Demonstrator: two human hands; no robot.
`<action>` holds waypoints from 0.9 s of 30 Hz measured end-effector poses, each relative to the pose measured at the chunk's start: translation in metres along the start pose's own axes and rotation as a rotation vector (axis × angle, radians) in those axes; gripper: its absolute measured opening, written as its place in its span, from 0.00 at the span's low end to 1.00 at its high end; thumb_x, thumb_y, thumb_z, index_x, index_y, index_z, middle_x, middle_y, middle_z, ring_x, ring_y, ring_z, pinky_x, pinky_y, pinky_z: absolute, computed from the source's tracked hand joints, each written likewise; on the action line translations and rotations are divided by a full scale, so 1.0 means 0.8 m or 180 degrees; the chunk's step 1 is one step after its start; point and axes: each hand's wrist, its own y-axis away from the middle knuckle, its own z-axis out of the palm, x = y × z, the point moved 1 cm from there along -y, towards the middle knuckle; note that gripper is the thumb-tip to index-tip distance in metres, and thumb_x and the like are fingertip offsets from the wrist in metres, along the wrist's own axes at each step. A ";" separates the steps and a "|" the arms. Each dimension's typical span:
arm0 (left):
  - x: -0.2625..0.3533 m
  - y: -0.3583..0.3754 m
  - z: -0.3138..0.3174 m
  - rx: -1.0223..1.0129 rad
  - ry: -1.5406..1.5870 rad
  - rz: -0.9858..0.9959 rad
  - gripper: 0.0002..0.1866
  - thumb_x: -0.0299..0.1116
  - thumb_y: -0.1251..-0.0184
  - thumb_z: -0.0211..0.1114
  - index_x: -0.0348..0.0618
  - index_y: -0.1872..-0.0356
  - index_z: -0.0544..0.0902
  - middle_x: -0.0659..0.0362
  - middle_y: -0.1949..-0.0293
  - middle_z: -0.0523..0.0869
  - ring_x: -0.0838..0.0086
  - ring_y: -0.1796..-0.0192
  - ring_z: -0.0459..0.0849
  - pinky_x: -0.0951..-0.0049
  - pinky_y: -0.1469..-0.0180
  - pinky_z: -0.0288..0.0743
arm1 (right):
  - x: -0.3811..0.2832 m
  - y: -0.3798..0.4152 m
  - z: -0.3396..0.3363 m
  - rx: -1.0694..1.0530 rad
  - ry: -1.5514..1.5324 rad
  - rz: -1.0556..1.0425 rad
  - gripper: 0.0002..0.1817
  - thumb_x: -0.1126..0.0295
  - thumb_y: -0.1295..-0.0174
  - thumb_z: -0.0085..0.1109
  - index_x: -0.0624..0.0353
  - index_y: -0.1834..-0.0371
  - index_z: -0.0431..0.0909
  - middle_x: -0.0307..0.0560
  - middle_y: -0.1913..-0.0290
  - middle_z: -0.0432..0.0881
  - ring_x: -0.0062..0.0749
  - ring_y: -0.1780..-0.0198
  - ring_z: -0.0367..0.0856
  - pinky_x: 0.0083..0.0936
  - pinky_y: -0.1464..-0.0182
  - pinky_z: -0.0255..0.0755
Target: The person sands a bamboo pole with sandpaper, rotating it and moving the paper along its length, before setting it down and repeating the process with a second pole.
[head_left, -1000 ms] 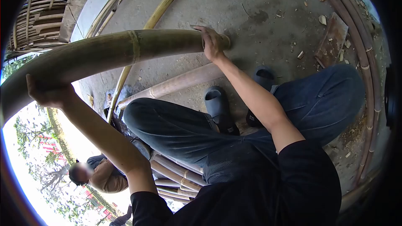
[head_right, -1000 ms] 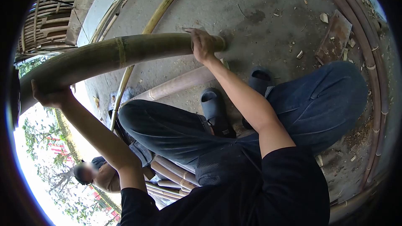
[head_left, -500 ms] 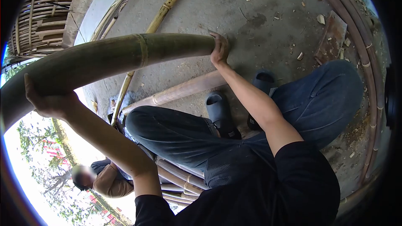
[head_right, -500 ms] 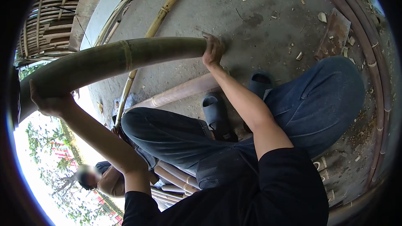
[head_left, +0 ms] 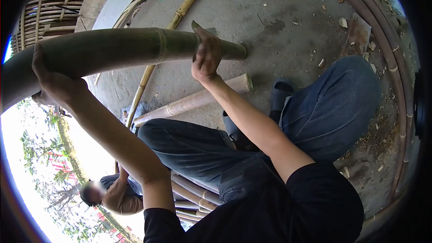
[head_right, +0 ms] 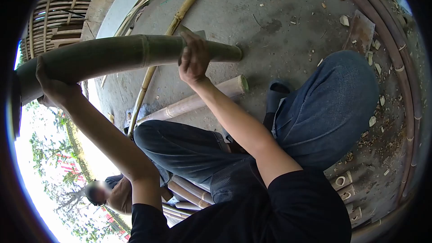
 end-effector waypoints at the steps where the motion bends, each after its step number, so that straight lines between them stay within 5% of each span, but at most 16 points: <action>1: 0.006 0.013 0.007 0.0151 -0.0020 0.0014 0.53 0.31 0.53 0.85 0.30 0.32 0.54 0.36 0.41 0.77 0.44 0.51 0.88 0.44 0.50 0.94 | 0.049 0.024 -0.017 0.0040 0.0206 0.0271 0.26 0.58 0.17 0.30 0.63 0.41 0.78 0.60 0.45 0.83 0.56 0.42 0.81 0.50 0.36 0.69; 3: 0.011 0.021 0.006 0.0289 0.0002 0.0049 0.50 0.32 0.50 0.83 0.29 0.31 0.59 0.38 0.42 0.79 0.46 0.50 0.88 0.46 0.49 0.93 | 0.141 0.081 -0.053 -0.0160 0.1048 0.0938 0.29 0.56 0.18 0.26 0.61 0.43 0.80 0.57 0.47 0.85 0.55 0.44 0.82 0.46 0.37 0.70; 6: 0.007 0.015 -0.008 -0.0546 0.0342 -0.0297 0.28 0.46 0.34 0.67 0.33 0.41 0.83 0.45 0.46 0.85 0.53 0.43 0.86 0.54 0.37 0.81 | 0.146 0.074 -0.072 -0.0182 0.0874 0.0834 0.29 0.58 0.19 0.27 0.59 0.48 0.84 0.58 0.50 0.87 0.56 0.47 0.84 0.45 0.39 0.72; 7: 0.004 0.012 -0.010 -0.0556 0.0345 -0.0285 0.28 0.46 0.34 0.67 0.33 0.41 0.83 0.45 0.46 0.85 0.53 0.43 0.86 0.54 0.37 0.81 | 0.139 0.072 -0.060 -0.0271 0.0565 0.0828 0.29 0.58 0.20 0.28 0.59 0.50 0.85 0.58 0.51 0.88 0.57 0.48 0.85 0.46 0.40 0.73; 11: -0.010 0.002 -0.017 -0.0765 0.0618 -0.0571 0.31 0.49 0.35 0.64 0.32 0.40 0.81 0.45 0.46 0.85 0.53 0.42 0.85 0.53 0.34 0.77 | -0.052 -0.075 -0.010 -0.1389 -0.0757 0.0696 0.25 0.54 0.22 0.40 0.60 0.50 0.85 0.57 0.54 0.89 0.57 0.50 0.86 0.45 0.43 0.75; 13: -0.017 -0.001 -0.021 -0.0828 0.0765 -0.0652 0.32 0.49 0.35 0.62 0.32 0.40 0.81 0.45 0.43 0.85 0.52 0.40 0.84 0.51 0.31 0.75 | -0.135 -0.140 -0.014 -0.2498 -0.0371 0.0794 0.25 0.51 0.23 0.44 0.59 0.46 0.85 0.59 0.52 0.89 0.57 0.48 0.86 0.44 0.42 0.75; 14: -0.018 -0.001 -0.022 -0.0930 0.0903 -0.0561 0.37 0.52 0.40 0.63 0.31 0.37 0.79 0.43 0.43 0.84 0.51 0.40 0.84 0.50 0.32 0.75 | -0.132 -0.142 -0.014 -0.2513 -0.0374 0.0806 0.25 0.51 0.23 0.44 0.59 0.46 0.85 0.59 0.52 0.89 0.57 0.48 0.86 0.44 0.42 0.75; 16: -0.021 -0.003 -0.031 -0.1007 0.1023 -0.0454 0.42 0.55 0.44 0.64 0.30 0.34 0.76 0.41 0.43 0.83 0.50 0.40 0.83 0.50 0.32 0.75 | -0.111 -0.156 -0.013 -0.3213 -0.1275 0.1244 0.27 0.46 0.24 0.48 0.56 0.43 0.85 0.59 0.51 0.89 0.52 0.48 0.87 0.42 0.41 0.75; 18: -0.036 -0.013 -0.044 -0.1294 0.1522 -0.0367 0.47 0.59 0.48 0.63 0.29 0.32 0.74 0.39 0.38 0.81 0.47 0.37 0.82 0.45 0.30 0.72 | -0.024 -0.098 -0.004 -0.3065 -0.1084 0.0968 0.31 0.42 0.25 0.48 0.61 0.46 0.86 0.59 0.50 0.89 0.46 0.50 0.88 0.38 0.41 0.74; 21: -0.058 -0.035 -0.060 -0.1407 0.1540 -0.0343 0.50 0.61 0.49 0.62 0.30 0.31 0.73 0.38 0.37 0.79 0.46 0.35 0.80 0.43 0.29 0.71 | 0.108 -0.034 -0.060 -0.3544 -0.0308 0.2534 0.36 0.42 0.26 0.44 0.69 0.52 0.86 0.62 0.47 0.88 0.50 0.44 0.86 0.33 0.37 0.71; 25: -0.074 -0.021 -0.078 -0.1548 0.1919 -0.0763 0.48 0.63 0.44 0.61 0.31 0.31 0.74 0.40 0.39 0.81 0.49 0.36 0.81 0.45 0.31 0.73 | 0.271 0.082 -0.118 -0.2926 0.0140 0.1868 0.24 0.52 0.24 0.42 0.55 0.43 0.85 0.61 0.45 0.87 0.58 0.42 0.84 0.41 0.37 0.73; 27: -0.059 0.027 -0.056 -0.0546 0.0491 -0.0662 0.44 0.63 0.35 0.58 0.31 0.32 0.75 0.42 0.41 0.81 0.52 0.38 0.82 0.48 0.33 0.75 | 0.290 0.097 -0.125 -0.2915 0.0111 0.1349 0.20 0.58 0.24 0.44 0.52 0.39 0.82 0.57 0.44 0.87 0.59 0.43 0.84 0.42 0.40 0.76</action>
